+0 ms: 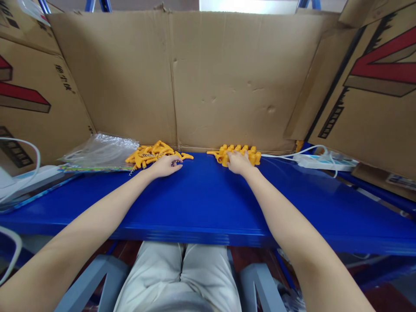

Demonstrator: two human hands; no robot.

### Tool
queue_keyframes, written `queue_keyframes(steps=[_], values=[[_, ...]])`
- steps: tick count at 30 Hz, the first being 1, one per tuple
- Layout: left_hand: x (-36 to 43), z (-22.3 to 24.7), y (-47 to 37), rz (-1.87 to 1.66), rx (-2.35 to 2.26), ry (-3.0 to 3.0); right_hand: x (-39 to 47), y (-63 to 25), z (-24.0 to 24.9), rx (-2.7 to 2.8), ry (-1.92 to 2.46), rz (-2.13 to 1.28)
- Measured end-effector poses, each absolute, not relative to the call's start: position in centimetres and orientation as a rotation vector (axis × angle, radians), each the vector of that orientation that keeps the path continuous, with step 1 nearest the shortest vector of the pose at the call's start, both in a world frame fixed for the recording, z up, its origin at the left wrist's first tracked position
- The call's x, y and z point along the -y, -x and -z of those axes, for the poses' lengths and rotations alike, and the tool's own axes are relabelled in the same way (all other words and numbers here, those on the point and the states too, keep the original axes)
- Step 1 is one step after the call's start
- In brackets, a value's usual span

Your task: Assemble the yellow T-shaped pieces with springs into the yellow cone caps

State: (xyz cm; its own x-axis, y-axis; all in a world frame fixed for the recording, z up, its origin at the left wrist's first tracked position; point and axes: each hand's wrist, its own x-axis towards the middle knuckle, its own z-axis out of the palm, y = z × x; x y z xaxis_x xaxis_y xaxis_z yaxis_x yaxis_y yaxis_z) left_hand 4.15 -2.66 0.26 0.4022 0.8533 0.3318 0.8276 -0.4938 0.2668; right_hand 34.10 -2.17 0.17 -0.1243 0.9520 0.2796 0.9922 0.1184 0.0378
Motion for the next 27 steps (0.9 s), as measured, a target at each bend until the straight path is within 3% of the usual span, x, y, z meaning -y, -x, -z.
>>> queue_keyframes(steps=[7,14,19,27], values=[[2.6,-0.2,-4.1,-0.646,-1.554,-2.609,3.3,-32.8,-0.8,2.218,1.884,0.332],[1.0,0.7,-3.5,-0.722,-1.485,-2.676,3.1,-32.1,-0.4,2.162,1.748,-0.016],[0.1,1.2,-2.7,-0.826,-1.602,-2.771,3.4,-31.4,-0.1,2.274,1.646,-0.084],[-0.1,1.5,-2.0,-0.319,-1.680,-2.683,4.1,-30.7,-0.1,2.252,1.672,-0.183]])
